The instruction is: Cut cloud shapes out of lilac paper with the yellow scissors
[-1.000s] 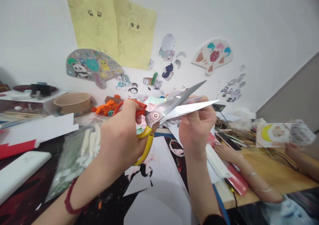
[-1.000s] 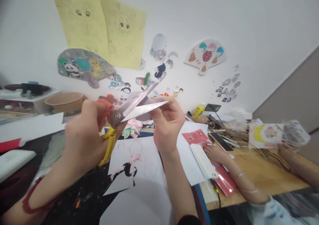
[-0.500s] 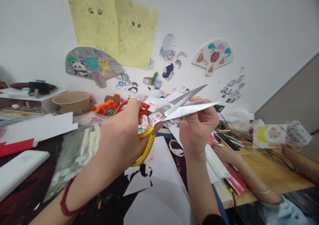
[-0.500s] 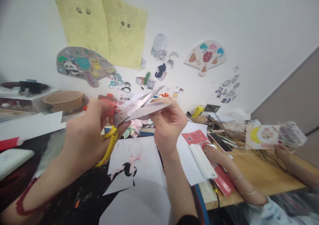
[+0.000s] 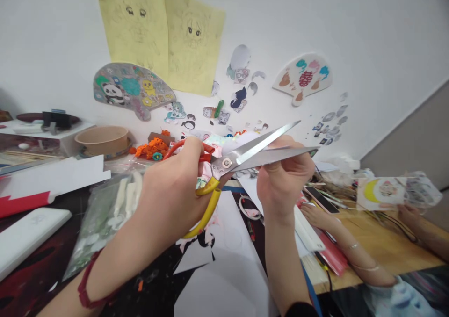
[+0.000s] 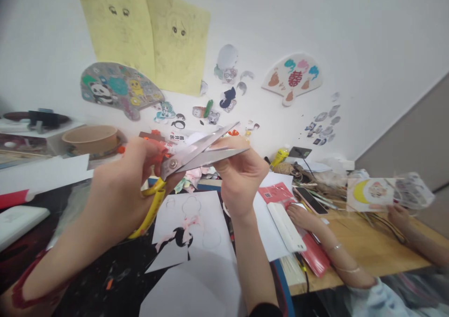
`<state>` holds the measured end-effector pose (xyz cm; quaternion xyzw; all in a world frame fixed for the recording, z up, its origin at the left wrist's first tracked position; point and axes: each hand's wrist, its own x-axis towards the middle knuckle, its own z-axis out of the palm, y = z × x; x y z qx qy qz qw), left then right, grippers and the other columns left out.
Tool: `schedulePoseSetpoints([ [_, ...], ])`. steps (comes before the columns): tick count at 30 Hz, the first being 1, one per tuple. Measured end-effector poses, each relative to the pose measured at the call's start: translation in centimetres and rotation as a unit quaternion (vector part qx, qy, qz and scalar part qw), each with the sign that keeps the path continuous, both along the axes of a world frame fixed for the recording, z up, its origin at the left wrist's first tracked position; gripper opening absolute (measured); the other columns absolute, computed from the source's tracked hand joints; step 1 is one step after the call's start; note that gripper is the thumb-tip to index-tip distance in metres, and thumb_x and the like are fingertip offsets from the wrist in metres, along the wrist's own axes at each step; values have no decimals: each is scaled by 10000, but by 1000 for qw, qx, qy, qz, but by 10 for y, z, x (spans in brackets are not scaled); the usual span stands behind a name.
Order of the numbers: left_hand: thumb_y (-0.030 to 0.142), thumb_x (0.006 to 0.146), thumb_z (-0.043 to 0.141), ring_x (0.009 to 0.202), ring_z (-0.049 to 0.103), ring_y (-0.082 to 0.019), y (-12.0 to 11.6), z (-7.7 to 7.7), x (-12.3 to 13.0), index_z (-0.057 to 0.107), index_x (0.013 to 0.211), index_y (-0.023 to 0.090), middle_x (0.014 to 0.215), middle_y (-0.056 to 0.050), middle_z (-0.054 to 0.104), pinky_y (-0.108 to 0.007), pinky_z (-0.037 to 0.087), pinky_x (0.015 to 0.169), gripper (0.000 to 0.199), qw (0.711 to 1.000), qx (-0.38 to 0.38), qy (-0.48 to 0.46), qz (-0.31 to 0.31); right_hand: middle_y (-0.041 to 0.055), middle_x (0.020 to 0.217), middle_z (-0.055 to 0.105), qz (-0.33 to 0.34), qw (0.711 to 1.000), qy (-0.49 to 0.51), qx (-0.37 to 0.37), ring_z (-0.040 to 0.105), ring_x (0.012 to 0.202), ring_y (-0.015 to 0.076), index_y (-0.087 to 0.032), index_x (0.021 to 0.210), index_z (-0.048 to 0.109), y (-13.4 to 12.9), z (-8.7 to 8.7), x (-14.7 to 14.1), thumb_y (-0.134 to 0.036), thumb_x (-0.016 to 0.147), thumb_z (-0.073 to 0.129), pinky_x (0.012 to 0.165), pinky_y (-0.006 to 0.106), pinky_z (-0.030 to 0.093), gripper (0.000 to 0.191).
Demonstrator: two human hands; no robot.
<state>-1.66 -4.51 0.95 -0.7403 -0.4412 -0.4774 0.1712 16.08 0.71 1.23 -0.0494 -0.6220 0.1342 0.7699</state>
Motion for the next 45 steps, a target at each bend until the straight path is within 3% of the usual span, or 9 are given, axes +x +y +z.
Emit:
schedulePoseSetpoints([
  [4,432,929,596,565,629,-204,-1,1,-1,447,925,209,690,-19,644,-296,364,482,268,1000,-12,11,-22,-50,772,721,-16,1000,-11,2,669,744,113,-307,880,788,0,-1,2,-243,812,822,673,288,520,99],
  [11,311,870,640,558,611,-190,-4,0,-4,475,916,198,673,-6,630,-292,359,486,205,1000,-7,28,-6,-50,757,712,-41,999,-12,18,652,743,115,-305,869,788,3,-1,5,-283,812,821,693,295,509,70],
  [22,401,928,601,500,525,-164,-5,4,-3,469,935,206,650,18,573,-285,356,484,236,997,-54,5,-47,-25,783,705,-18,1000,-15,-7,657,753,130,-254,870,771,-3,-1,1,-179,833,766,687,301,520,84],
  [32,366,918,598,460,462,-148,-9,8,-3,452,916,226,600,49,480,-277,334,463,202,996,-64,-3,-58,-27,771,673,-63,998,-16,-11,636,745,140,-291,873,754,-3,-3,0,-272,843,769,683,314,524,39],
  [37,364,921,606,474,493,-153,-8,8,-4,460,914,222,610,44,508,-273,337,472,203,996,-68,1,-65,-20,753,663,-80,996,-18,-22,627,715,145,-277,825,738,-2,-4,2,-333,834,774,653,323,524,67],
  [45,358,926,604,478,480,-152,-8,7,-5,480,918,209,607,38,505,-269,325,469,194,996,-59,16,-64,-22,750,667,-63,998,-23,-1,640,740,153,-286,849,757,-3,-2,4,-278,821,787,680,338,528,43],
])
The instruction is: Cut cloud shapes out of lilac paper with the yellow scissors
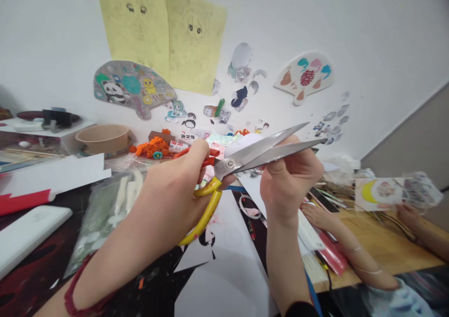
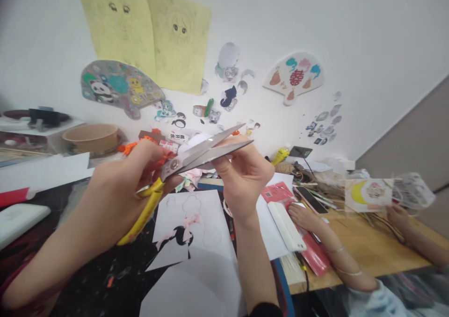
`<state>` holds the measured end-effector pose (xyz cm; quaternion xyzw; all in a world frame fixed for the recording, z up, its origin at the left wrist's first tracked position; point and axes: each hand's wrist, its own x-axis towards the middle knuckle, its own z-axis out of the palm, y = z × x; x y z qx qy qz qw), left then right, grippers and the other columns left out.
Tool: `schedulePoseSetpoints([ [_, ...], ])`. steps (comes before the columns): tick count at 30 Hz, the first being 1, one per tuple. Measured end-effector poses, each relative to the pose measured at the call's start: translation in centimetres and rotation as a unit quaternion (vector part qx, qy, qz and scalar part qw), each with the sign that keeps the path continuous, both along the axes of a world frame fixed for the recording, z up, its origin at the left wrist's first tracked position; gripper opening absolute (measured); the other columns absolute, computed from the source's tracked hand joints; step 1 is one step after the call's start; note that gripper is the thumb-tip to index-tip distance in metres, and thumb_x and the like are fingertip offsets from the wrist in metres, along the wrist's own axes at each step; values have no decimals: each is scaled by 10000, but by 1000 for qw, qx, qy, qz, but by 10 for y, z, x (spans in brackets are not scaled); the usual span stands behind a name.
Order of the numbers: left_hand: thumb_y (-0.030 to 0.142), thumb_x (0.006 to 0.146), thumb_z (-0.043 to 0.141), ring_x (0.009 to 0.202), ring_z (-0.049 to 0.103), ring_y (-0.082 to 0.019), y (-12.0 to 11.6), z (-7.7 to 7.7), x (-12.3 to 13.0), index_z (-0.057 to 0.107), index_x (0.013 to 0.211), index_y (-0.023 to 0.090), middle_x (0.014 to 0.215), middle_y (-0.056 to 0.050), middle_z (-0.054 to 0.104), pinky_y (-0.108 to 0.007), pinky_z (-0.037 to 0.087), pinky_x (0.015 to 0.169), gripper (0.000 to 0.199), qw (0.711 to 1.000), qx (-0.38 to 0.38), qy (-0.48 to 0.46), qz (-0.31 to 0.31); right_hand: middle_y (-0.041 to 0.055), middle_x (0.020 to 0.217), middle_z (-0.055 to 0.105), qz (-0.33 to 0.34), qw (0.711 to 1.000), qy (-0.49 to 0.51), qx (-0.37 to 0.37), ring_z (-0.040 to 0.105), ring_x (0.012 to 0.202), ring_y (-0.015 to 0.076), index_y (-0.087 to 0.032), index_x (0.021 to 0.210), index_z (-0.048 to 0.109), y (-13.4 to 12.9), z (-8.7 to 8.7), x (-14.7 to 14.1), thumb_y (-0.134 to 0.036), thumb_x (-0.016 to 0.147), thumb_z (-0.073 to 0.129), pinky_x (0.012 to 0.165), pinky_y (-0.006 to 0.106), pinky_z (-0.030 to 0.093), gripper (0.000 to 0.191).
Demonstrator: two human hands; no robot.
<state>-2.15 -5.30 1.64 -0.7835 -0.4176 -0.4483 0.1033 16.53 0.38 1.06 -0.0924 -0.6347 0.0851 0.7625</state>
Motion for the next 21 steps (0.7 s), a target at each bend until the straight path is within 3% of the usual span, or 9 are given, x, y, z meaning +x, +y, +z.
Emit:
schedulePoseSetpoints([
  [5,365,928,589,469,475,-153,0,0,0,468,907,221,589,42,511,-269,317,460,189,1000,-6,-2,-2,-24,759,656,-31,999,-18,-3,615,716,146,-304,859,749,2,-1,4,-316,831,779,635,326,509,43],
  [11,371,930,564,522,550,-187,0,-1,-2,470,920,227,659,-9,642,-287,349,487,173,1000,-16,4,0,-27,742,639,-17,999,-26,14,601,703,134,-289,842,750,3,2,6,-309,831,783,644,318,501,40],
  [21,368,940,563,502,490,-147,-6,6,1,488,924,210,601,30,580,-253,339,510,176,998,-53,15,23,-26,705,616,-4,999,-31,14,577,694,140,-297,851,774,-1,5,8,-253,816,799,647,328,486,62],
])
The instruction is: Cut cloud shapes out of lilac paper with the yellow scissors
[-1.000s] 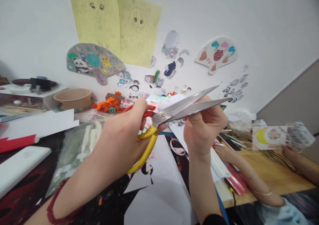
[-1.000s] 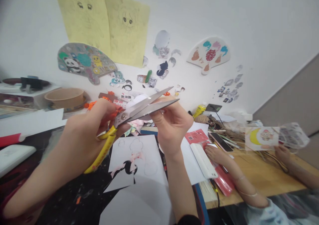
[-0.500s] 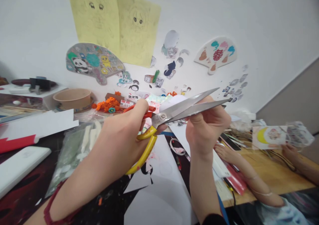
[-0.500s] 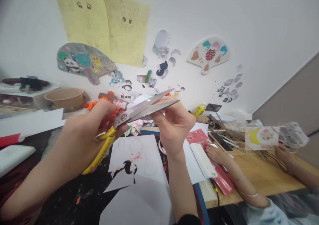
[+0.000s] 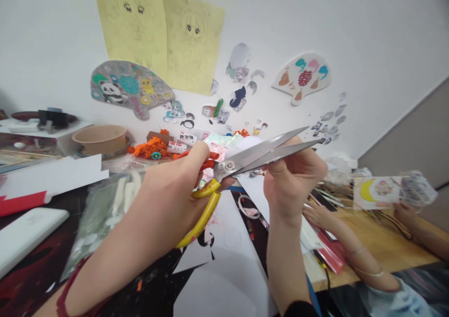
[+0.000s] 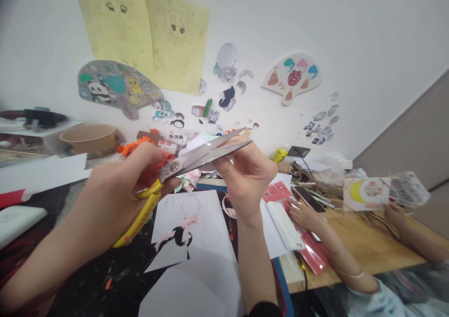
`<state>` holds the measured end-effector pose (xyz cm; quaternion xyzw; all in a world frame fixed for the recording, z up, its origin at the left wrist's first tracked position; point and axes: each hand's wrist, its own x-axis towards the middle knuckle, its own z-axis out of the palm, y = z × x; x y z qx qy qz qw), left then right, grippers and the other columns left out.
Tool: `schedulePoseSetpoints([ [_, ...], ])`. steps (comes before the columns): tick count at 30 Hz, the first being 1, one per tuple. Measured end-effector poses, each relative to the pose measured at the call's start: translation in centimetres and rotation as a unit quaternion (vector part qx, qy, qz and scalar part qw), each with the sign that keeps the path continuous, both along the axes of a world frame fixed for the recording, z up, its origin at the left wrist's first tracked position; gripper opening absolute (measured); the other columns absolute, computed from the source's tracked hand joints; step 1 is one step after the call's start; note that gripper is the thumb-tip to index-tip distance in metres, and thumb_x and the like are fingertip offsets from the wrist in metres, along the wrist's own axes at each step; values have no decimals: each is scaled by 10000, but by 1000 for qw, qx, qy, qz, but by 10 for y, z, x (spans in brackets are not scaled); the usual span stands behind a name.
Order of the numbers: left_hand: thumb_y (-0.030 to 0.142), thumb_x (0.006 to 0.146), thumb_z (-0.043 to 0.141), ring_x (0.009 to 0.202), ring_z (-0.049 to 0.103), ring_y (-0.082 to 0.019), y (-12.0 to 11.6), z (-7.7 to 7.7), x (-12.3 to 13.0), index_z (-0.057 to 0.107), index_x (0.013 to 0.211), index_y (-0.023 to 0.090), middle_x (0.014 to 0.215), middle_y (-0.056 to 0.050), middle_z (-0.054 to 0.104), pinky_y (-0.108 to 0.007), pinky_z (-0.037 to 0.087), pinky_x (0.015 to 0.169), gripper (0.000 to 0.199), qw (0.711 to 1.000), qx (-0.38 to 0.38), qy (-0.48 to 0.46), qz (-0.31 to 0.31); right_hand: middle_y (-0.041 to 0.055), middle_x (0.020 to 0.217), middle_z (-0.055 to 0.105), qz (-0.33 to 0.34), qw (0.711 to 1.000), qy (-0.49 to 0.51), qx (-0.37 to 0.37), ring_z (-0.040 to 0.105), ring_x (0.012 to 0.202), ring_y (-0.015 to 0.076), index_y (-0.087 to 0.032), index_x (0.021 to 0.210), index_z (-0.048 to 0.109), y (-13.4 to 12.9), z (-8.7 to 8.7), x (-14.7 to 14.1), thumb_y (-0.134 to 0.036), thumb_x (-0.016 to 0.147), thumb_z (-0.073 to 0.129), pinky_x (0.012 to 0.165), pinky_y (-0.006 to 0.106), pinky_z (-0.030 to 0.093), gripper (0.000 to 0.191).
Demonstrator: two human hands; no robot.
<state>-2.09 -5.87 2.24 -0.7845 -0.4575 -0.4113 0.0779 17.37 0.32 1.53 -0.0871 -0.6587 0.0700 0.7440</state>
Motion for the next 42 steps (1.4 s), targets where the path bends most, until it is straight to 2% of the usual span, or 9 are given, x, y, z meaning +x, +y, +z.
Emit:
schedulePoseSetpoints([
  [6,347,916,592,501,502,-149,-2,0,1,497,909,215,599,33,571,-248,339,505,163,1000,-10,-22,-4,-40,788,702,-36,999,0,1,676,781,158,-329,886,762,-2,-1,-2,-284,839,774,711,356,568,66],
  [10,407,907,615,489,484,-130,2,-2,-1,387,855,243,613,54,554,-243,331,489,286,996,-35,-85,-6,-44,777,701,-41,999,-9,-7,654,744,131,-309,886,756,-5,2,-2,-274,848,769,685,321,548,53],
  [13,482,910,607,548,522,-135,3,-4,-6,381,889,245,710,36,584,-256,377,532,328,991,-46,-126,17,-38,771,692,-33,999,-15,-20,634,739,121,-295,892,759,-7,3,-2,-262,864,754,650,294,521,44],
  [18,516,890,600,583,556,-176,-1,-6,-7,423,1002,243,747,17,589,-288,396,542,345,998,-9,-57,38,-46,772,696,-7,1000,0,-31,634,725,109,-302,916,774,-7,2,-2,-234,855,762,640,278,508,91],
  [25,686,843,644,700,687,-284,-4,-6,5,445,1052,235,839,-67,670,-320,286,471,535,997,43,-28,57,-49,756,723,-21,999,39,1,643,683,113,-286,865,782,-3,2,-4,-260,794,811,647,288,531,81],
  [30,684,878,591,595,637,-268,-1,-8,5,452,1032,217,760,-56,637,-324,281,461,511,996,36,-15,77,-46,804,728,4,999,35,11,655,750,109,-299,912,780,-2,2,-4,-213,831,774,716,287,532,118],
  [35,634,921,541,482,519,-202,-2,-6,5,433,1008,212,727,-21,591,-309,313,470,444,995,-23,-7,92,-33,817,715,16,999,30,23,665,772,112,-278,915,768,-3,2,-4,-171,866,723,684,278,519,126],
  [39,602,894,560,500,539,-211,-4,-3,6,408,951,229,715,-17,590,-311,335,488,407,993,-85,-36,75,-21,811,703,-13,1000,17,15,666,783,140,-289,913,764,-6,3,-4,-196,869,717,656,300,528,113],
  [42,582,866,581,528,561,-225,-4,-2,5,401,918,239,677,-5,573,-311,338,507,390,991,-107,-54,54,-19,801,701,-29,999,11,7,641,742,139,-295,898,760,-7,3,-5,-214,861,721,603,297,488,98],
])
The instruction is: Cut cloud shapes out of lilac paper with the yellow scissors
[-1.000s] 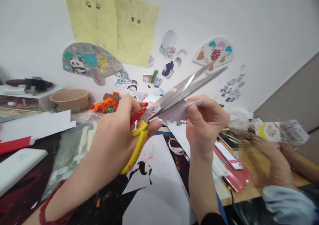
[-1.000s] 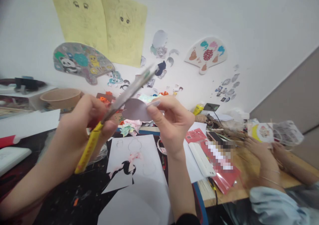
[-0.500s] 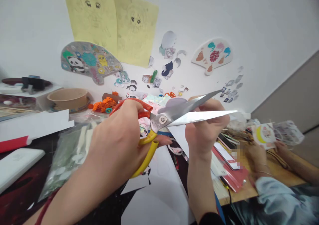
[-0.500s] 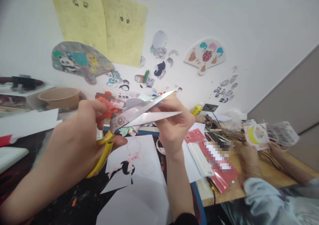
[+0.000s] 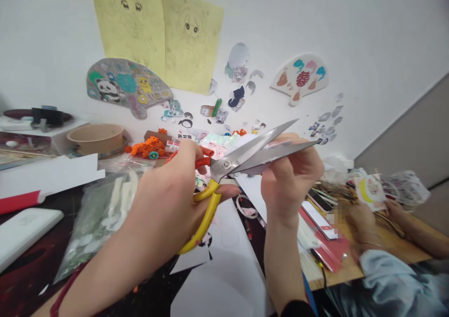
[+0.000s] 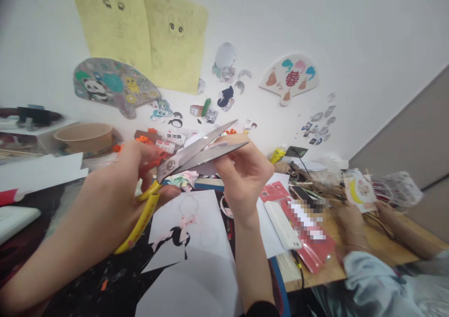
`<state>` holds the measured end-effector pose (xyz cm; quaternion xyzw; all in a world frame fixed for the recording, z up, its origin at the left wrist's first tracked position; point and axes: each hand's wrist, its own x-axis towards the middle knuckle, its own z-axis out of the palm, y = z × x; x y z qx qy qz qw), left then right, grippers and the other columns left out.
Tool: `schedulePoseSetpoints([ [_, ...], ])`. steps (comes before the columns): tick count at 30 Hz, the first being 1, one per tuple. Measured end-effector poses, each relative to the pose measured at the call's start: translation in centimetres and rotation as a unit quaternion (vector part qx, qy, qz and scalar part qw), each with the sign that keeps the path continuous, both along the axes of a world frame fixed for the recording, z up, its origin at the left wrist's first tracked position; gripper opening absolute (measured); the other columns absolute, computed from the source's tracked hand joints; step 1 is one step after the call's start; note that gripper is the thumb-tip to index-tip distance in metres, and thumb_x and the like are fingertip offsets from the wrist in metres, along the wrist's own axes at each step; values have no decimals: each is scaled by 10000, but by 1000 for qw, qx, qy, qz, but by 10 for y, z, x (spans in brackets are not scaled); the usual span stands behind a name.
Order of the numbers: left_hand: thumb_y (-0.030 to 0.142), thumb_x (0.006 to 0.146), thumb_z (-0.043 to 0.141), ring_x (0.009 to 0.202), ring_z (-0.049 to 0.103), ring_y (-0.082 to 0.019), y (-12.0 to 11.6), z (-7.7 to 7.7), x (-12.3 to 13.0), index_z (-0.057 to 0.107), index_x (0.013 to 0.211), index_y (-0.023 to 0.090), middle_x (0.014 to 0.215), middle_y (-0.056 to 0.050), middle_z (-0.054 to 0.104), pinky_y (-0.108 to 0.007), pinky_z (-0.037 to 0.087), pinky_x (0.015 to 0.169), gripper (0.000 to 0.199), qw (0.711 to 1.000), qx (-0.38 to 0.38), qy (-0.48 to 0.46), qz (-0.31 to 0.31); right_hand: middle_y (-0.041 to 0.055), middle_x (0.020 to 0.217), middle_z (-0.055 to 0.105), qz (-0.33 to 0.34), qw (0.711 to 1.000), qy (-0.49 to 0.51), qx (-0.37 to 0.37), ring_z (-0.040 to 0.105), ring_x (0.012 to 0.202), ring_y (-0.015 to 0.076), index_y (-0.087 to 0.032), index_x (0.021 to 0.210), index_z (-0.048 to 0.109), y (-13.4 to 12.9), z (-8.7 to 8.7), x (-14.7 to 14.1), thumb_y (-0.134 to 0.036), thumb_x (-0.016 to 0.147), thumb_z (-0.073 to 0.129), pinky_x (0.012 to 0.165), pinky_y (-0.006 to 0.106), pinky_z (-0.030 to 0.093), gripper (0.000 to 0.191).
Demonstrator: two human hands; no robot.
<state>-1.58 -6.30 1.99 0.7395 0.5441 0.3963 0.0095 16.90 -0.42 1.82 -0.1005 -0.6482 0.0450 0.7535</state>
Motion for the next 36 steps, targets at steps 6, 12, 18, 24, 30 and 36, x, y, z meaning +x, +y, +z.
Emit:
schedulePoseSetpoints([
  [6,510,856,620,532,543,-186,0,0,-1,418,930,228,664,14,559,-282,330,521,354,999,1,-27,-47,-34,816,713,11,1000,-2,12,630,741,126,-292,902,758,1,0,-2,-163,846,715,645,296,505,147],
  [12,442,837,634,539,556,-176,1,1,0,420,916,222,665,7,592,-269,331,525,317,996,-6,-53,-74,-54,838,727,58,998,7,11,632,757,100,-286,926,771,3,-2,-2,-105,826,735,696,274,523,210],
  [18,491,850,595,562,602,-222,0,0,-1,440,959,221,753,-56,701,-307,356,541,331,996,-44,-48,-69,-45,814,712,38,999,-5,-5,653,762,121,-302,912,773,2,-3,0,-203,857,754,699,294,547,115],
  [24,479,861,624,573,614,-217,0,2,0,466,983,214,780,-52,717,-308,368,549,332,996,-39,-36,-68,-44,786,702,28,1000,-1,-6,660,749,131,-311,906,768,2,-3,0,-236,853,765,694,306,556,92],
  [30,477,876,607,606,634,-223,1,2,-2,476,1003,206,742,-48,695,-296,361,553,327,998,-47,-7,-51,-45,782,705,37,999,-1,-4,677,772,136,-308,915,770,3,-3,0,-235,852,763,721,311,575,97],
  [36,496,888,579,556,583,-212,0,3,-2,469,969,210,687,-40,659,-293,345,535,317,997,-49,-6,-54,-49,796,703,38,999,-10,-4,676,793,128,-302,908,766,2,-3,0,-226,861,754,749,299,570,90],
])
